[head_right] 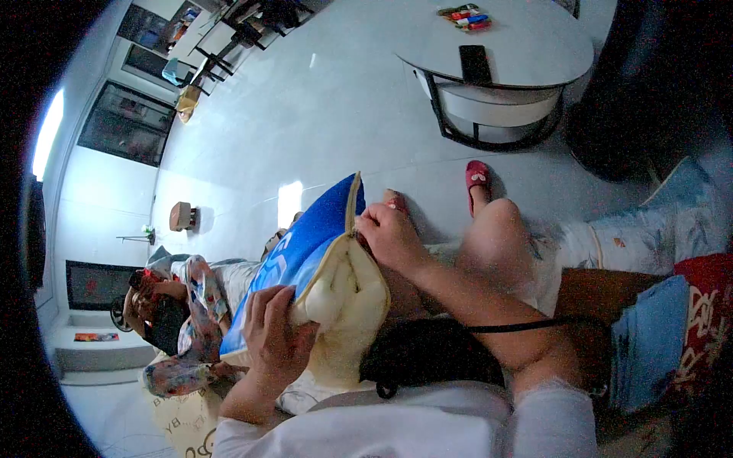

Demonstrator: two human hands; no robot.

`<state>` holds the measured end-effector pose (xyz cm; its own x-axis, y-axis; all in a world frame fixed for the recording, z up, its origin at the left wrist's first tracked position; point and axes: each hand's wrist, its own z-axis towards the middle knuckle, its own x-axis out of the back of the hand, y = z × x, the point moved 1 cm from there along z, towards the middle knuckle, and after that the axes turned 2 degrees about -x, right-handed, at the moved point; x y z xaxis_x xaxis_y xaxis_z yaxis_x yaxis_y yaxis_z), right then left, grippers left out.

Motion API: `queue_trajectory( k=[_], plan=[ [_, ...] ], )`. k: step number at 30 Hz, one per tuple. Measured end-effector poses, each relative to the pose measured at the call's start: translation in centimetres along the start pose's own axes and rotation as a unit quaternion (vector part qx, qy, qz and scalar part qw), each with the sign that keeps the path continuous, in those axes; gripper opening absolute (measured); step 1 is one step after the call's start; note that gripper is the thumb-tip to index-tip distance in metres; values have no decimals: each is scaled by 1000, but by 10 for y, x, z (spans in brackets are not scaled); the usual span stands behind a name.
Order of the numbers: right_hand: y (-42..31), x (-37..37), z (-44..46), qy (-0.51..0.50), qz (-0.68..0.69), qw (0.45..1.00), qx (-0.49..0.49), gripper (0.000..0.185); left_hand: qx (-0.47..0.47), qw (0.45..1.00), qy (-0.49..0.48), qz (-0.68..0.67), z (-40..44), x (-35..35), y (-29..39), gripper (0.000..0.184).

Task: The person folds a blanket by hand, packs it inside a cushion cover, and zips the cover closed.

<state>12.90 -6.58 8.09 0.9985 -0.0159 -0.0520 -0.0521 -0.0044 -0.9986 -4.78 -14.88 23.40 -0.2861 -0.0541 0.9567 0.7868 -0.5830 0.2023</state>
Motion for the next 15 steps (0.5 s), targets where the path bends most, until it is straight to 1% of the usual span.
queue_trajectory(
  k=[1,2,4,8,9,10,11,13,14,15],
  plan=[
    [-6,-1,-6,3,-35,999,10,21,3,1000,2,1,-1,-4,2,45],
    [-12,0,-14,2,-36,999,10,21,11,1000,13,-7,-1,-8,4,45],
    [-23,6,-36,58,33,996,53,20,20,999,32,-34,-2,-18,5,45],
    [-27,38,-82,49,58,996,55,24,32,997,36,-67,0,-23,11,45],
    [-36,50,-93,-33,-1,998,-44,26,37,996,28,-75,2,-21,14,45],
    [-40,54,-100,-113,-60,982,-141,29,40,996,20,-83,4,-19,16,44],
    [-38,52,-103,-111,-60,982,-141,29,38,996,20,-84,9,-15,21,44],
    [-33,42,-107,-200,3,957,-211,39,66,995,-9,-73,17,-10,28,42],
    [-36,40,-105,-198,2,957,-211,39,64,995,-9,-74,18,-13,29,42],
    [-42,37,-101,-216,-35,960,-175,40,71,996,-2,-57,20,-17,29,40]
  ],
)
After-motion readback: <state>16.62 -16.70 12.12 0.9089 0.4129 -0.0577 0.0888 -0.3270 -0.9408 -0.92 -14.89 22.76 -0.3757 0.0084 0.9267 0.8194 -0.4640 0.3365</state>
